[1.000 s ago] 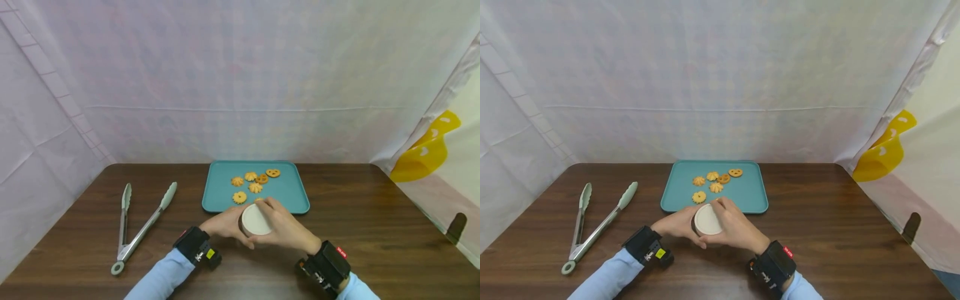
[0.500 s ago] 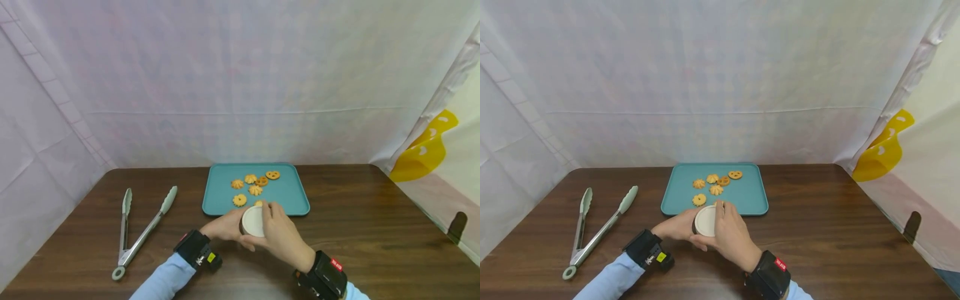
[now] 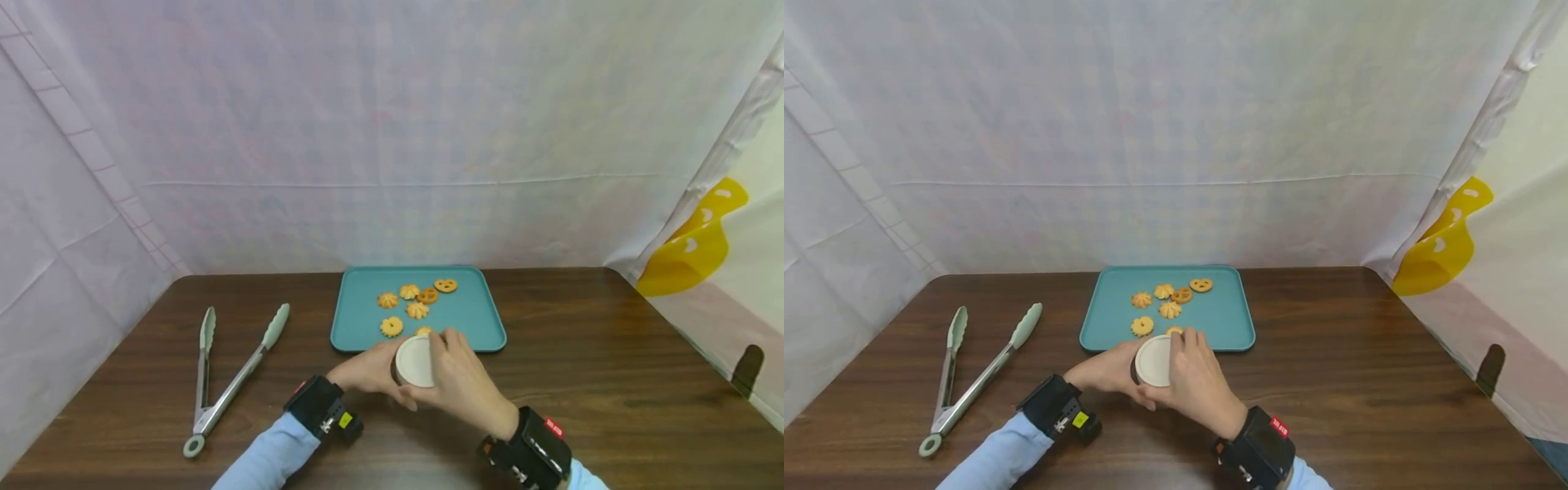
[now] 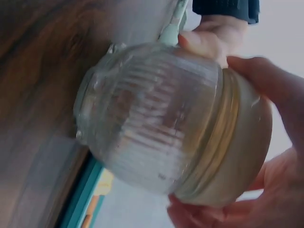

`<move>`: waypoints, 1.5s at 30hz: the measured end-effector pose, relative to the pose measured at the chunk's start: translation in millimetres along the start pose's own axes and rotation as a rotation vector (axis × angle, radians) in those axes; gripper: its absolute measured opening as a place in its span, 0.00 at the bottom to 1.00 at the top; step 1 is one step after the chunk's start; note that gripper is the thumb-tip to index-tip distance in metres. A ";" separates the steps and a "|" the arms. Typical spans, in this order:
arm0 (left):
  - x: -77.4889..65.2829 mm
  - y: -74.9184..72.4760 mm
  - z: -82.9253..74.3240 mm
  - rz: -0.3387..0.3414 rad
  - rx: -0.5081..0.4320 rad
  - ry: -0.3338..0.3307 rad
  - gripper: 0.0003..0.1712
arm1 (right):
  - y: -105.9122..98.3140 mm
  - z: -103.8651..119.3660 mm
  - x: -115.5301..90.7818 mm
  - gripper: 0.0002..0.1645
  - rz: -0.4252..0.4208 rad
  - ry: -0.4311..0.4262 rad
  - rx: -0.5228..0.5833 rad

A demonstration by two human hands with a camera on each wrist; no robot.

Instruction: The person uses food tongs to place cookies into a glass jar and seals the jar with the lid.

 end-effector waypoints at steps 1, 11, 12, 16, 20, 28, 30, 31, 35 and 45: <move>-0.3 0.1 -0.1 0.000 -0.001 0.001 0.53 | 0.1 -1.3 0.6 0.48 0.019 -0.010 0.016; -1.4 1.7 2.2 0.009 -0.016 0.032 0.53 | 6.3 -22.5 2.6 0.51 0.304 -0.044 0.384; -1.4 1.7 2.2 0.011 -0.017 0.034 0.53 | 6.7 -23.3 2.6 0.51 0.316 -0.045 0.406; -1.4 1.4 1.6 0.013 -0.007 0.037 0.53 | 7.8 -20.3 1.9 0.52 0.299 -0.028 0.400; -1.2 1.1 0.4 0.012 0.007 0.034 0.51 | 8.4 -11.5 -0.8 0.58 0.194 0.033 0.225; 0.3 1.2 -0.9 0.018 0.002 0.041 0.50 | 0.0 6.1 -5.9 0.59 -0.024 0.061 -0.024; 0.5 1.2 -0.7 0.017 -0.013 0.049 0.50 | -0.8 7.5 -6.5 0.55 -0.031 0.064 -0.026; 0.6 1.1 -0.4 0.017 -0.016 0.052 0.50 | -1.0 7.9 -6.5 0.53 -0.033 0.066 -0.025; 0.5 1.0 0.1 0.012 -0.021 0.052 0.51 | -0.8 7.0 -5.5 0.49 -0.016 0.059 -0.003; 0.3 1.7 0.9 0.015 -0.045 0.050 0.52 | 0.9 -8.7 0.9 0.51 0.179 -0.037 0.174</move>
Point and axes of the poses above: each hand's wrist, its own x-axis towards the middle knuckle, its own y-axis out of the palm, z = x × y, the point moved 4 cm from there along x, towards the middle knuckle, and after that the axes turned 3 degrees about -x, right-handed, at the moved point
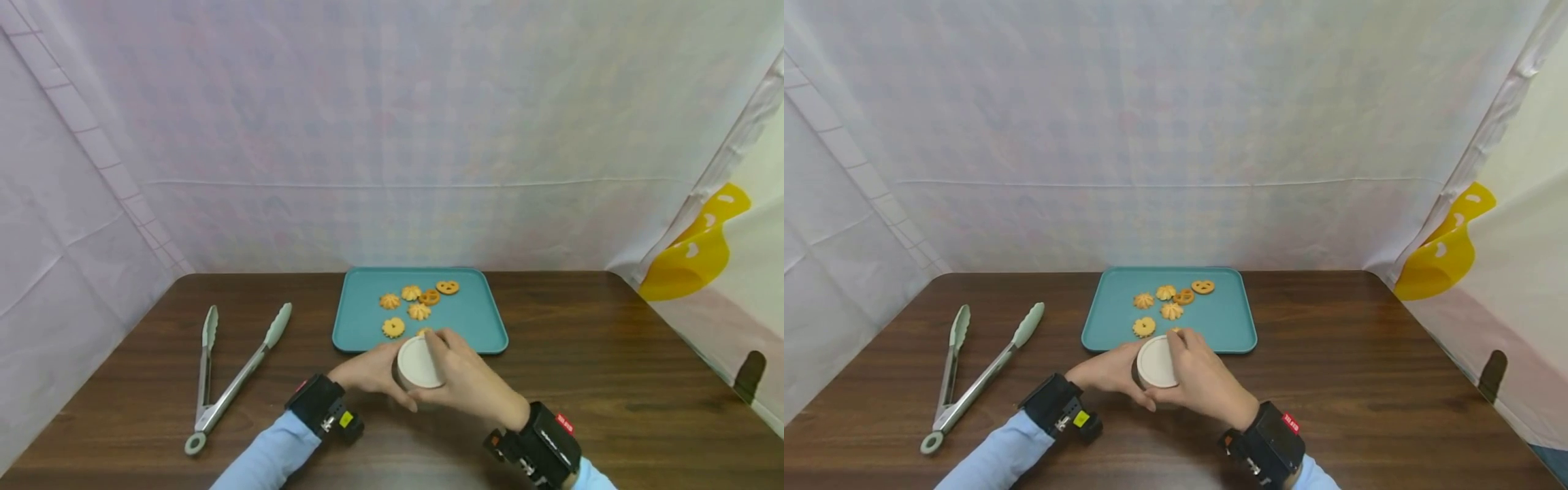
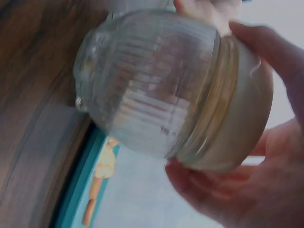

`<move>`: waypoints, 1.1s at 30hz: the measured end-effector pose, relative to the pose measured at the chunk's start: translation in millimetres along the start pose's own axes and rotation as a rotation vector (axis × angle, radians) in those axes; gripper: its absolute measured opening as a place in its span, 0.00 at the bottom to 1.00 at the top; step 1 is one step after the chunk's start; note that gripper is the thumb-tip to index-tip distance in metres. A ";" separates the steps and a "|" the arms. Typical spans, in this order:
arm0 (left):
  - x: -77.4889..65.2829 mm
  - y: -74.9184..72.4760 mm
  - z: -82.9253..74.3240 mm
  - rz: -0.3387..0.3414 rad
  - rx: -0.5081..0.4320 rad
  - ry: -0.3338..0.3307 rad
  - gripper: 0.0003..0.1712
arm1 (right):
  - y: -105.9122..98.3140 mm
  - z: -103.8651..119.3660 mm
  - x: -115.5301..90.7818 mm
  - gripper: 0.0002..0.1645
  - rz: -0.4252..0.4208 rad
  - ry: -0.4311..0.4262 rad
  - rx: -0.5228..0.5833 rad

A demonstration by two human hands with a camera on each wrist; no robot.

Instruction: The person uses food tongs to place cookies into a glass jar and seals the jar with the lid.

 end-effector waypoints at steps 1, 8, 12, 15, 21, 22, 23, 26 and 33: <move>0.0 0.0 -0.1 0.000 0.000 0.003 0.52 | -0.3 -2.2 0.4 0.51 0.026 -0.006 0.029; -0.3 -1.3 -1.1 -0.002 0.016 0.009 0.53 | -1.0 -13.6 2.2 0.51 0.167 -0.006 0.215; 0.0 -1.2 -0.4 -0.002 0.016 0.005 0.53 | 0.1 -14.0 1.9 0.51 0.174 0.004 0.239; 0.0 -0.8 0.4 -0.004 0.011 -0.004 0.52 | 0.7 -11.5 1.0 0.54 0.118 0.042 0.184; -0.3 -0.2 -0.2 0.001 0.010 -0.007 0.51 | 0.4 1.9 -1.8 0.60 -0.096 0.078 -0.053; -0.2 -0.2 -0.3 0.002 0.011 -0.005 0.51 | 0.5 4.6 -2.4 0.60 -0.128 0.072 -0.090; -0.1 -0.2 -0.3 0.001 0.011 -0.004 0.51 | 0.8 7.2 -3.2 0.59 -0.156 0.064 -0.121; 0.0 0.2 -0.2 0.000 -0.006 -0.004 0.51 | 2.5 12.4 -5.3 0.56 -0.189 0.059 -0.162; 0.1 1.1 0.4 -0.010 -0.007 -0.018 0.53 | 5.6 10.3 -5.4 0.54 -0.138 0.058 -0.132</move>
Point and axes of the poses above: each hand's wrist, its own x-axis towards the middle knuckle, its own y-axis out of the palm, z = x × y, the point moved 4 cm from there along x, towards the middle knuckle, and after that the axes turned 3 degrees about -x, right-handed, at the moved point
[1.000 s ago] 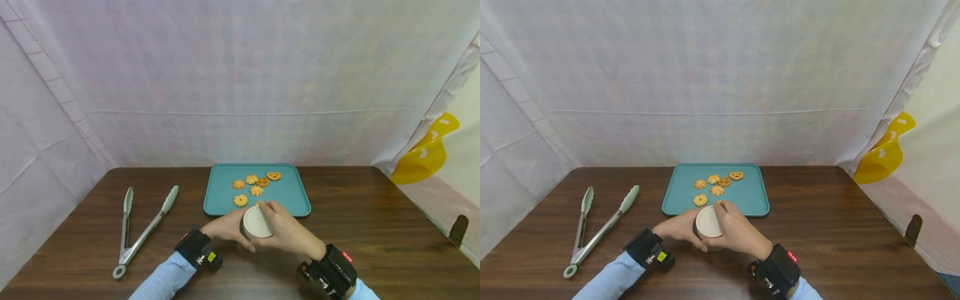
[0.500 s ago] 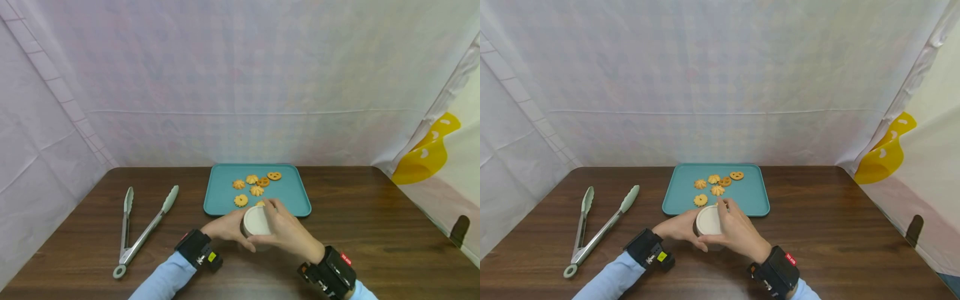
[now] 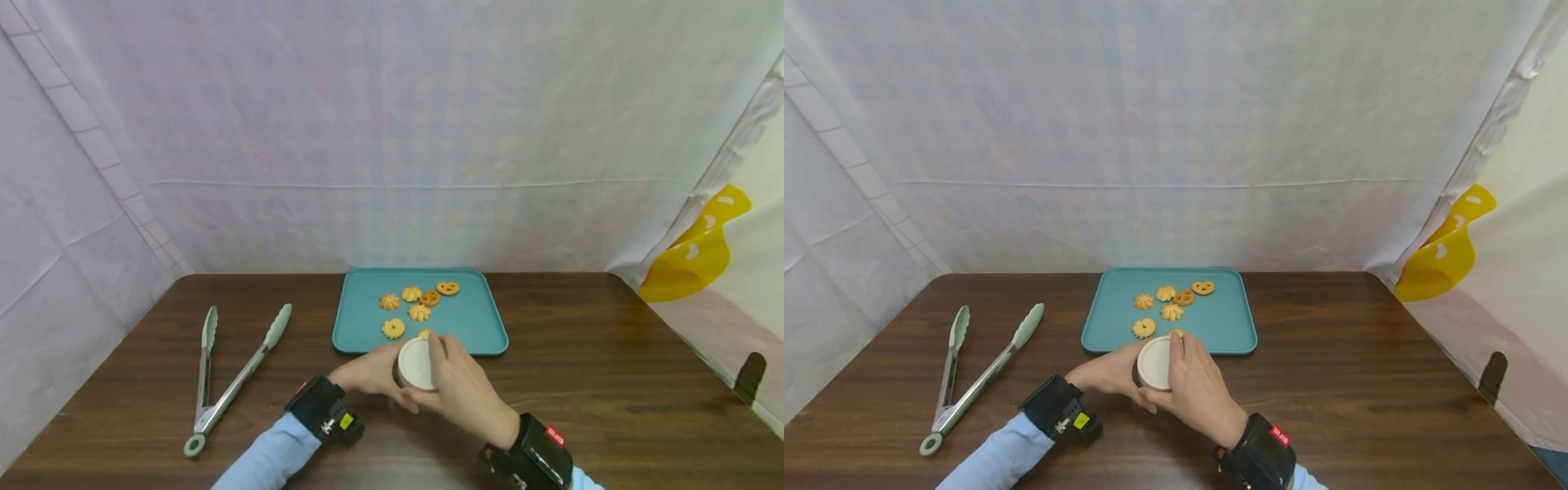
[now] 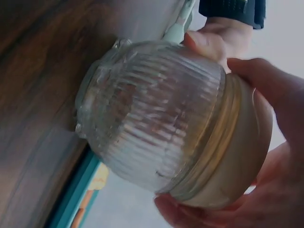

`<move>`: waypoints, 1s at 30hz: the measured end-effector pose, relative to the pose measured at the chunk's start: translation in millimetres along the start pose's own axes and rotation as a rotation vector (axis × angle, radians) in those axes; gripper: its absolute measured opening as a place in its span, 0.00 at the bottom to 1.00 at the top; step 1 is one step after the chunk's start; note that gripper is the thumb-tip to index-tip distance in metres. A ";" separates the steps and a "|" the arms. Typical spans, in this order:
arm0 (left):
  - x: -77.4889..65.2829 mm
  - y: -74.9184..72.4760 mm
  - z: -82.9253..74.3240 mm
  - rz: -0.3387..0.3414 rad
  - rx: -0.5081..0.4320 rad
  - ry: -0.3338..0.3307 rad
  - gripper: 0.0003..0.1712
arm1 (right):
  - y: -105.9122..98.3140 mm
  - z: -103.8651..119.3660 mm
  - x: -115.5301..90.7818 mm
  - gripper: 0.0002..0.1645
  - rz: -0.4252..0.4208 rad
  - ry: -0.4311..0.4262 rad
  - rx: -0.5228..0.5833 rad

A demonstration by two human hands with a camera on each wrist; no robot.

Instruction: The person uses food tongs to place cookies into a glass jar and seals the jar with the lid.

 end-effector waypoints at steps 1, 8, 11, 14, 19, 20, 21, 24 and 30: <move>-0.1 0.1 0.1 0.000 0.001 -0.002 0.54 | 0.4 -1.1 0.4 0.54 0.011 -0.004 0.015; 0.1 -0.5 0.3 0.010 -0.007 -0.005 0.54 | 1.9 -9.4 5.1 0.52 0.090 -0.037 0.133; 0.4 -0.7 0.9 0.012 -0.010 -0.009 0.54 | 1.3 -12.9 6.9 0.49 0.131 -0.050 0.196; 0.8 -0.3 1.6 0.012 -0.014 -0.011 0.54 | 1.2 -16.7 8.1 0.49 0.185 -0.047 0.261; 0.2 -0.2 1.2 0.007 -0.014 -0.009 0.54 | 2.7 -21.8 9.2 0.50 0.252 -0.020 0.341; 0.1 -0.3 1.0 0.004 -0.011 -0.010 0.54 | 2.8 -22.4 9.3 0.50 0.257 -0.016 0.350; 0.0 -0.4 0.9 0.002 -0.008 -0.009 0.54 | 2.9 -23.0 9.4 0.50 0.262 -0.015 0.357; 0.1 -0.3 1.2 0.005 -0.012 -0.020 0.55 | 2.1 -25.7 9.7 0.50 0.277 -0.005 0.399; -0.2 -1.0 0.1 0.021 -0.012 -0.022 0.58 | -4.2 -32.9 11.3 0.51 0.284 0.031 0.461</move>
Point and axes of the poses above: each hand's wrist, its own x-axis towards the middle knuckle, its own y-axis out of the palm, z = x × y, the point moved 4 cm from there along x, towards the middle knuckle, and after that the axes turned 3 degrees about -x, right-handed, at the moved point
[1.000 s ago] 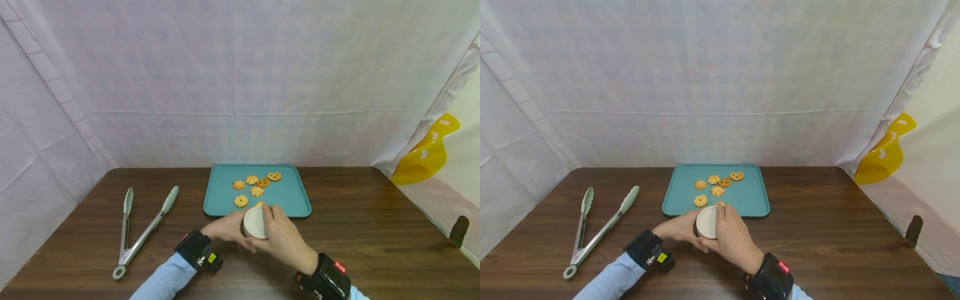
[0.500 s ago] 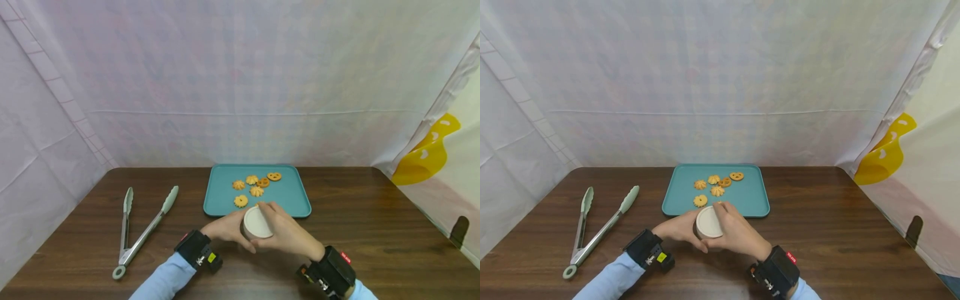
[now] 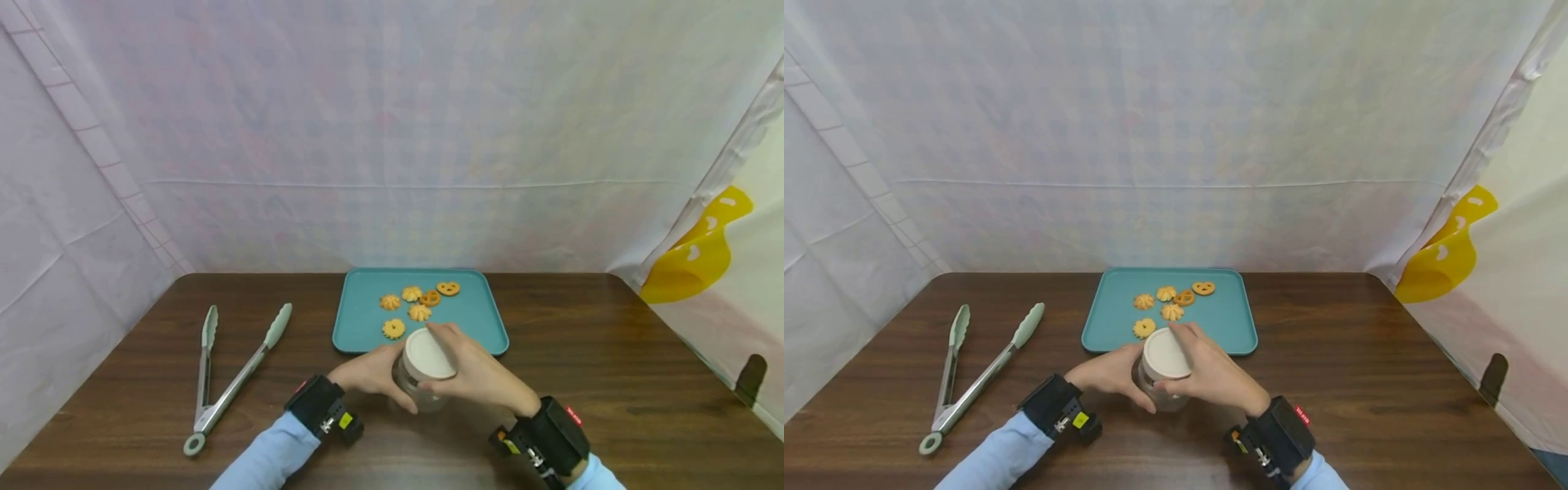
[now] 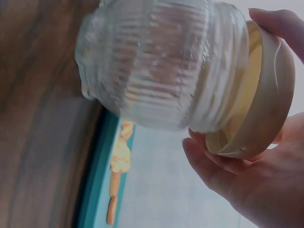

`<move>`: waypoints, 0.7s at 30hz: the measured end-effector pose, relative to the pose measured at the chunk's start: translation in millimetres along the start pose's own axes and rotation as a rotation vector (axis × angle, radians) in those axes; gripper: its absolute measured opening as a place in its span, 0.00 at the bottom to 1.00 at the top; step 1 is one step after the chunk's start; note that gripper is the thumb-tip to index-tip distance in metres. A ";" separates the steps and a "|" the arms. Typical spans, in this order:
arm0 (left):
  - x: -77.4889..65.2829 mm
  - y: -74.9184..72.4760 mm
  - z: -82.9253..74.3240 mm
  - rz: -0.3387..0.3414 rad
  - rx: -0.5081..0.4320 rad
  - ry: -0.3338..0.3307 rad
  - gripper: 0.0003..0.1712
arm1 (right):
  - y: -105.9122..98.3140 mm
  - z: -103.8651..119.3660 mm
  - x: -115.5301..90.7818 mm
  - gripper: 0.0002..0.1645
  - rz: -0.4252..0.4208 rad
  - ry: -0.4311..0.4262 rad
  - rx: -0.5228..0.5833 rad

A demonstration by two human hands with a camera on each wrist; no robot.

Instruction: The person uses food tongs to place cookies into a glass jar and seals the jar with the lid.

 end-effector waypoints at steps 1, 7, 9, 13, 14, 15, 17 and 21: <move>0.1 -0.1 -0.2 0.000 0.006 0.005 0.59 | -1.6 -0.8 -0.3 0.51 -0.002 0.006 -0.003; 0.2 -0.1 -0.4 -0.006 0.031 -0.001 0.57 | -11.6 -3.0 -2.6 0.51 0.018 0.013 -0.014; 0.2 0.2 0.6 -0.009 0.034 -0.018 0.54 | -16.3 -3.7 -3.6 0.50 0.027 0.009 -0.024; 0.6 0.8 2.3 -0.009 0.012 -0.034 0.46 | -31.1 -9.1 -7.9 0.49 0.043 0.051 -0.090; 0.8 1.1 2.4 -0.006 -0.001 -0.030 0.45 | -35.5 -11.4 -9.5 0.49 0.052 0.074 -0.111; 0.9 1.2 2.4 -0.003 -0.017 -0.026 0.44 | -40.1 -13.7 -11.2 0.49 0.063 0.096 -0.136; 0.9 1.4 2.6 0.003 -0.049 -0.020 0.43 | -48.5 -19.3 -14.5 0.49 0.084 0.142 -0.182; 0.3 0.5 2.6 0.005 -0.051 -0.019 0.42 | -57.7 -29.6 -20.7 0.50 0.168 0.201 -0.225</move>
Point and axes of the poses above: each hand's wrist, its own x-axis towards the middle knuckle, its own y-axis out of the palm, z = x × y, the point moved 4 cm from there along x, towards the middle knuckle, and after that the axes turned 3 degrees about -x, right-handed, at the moved point
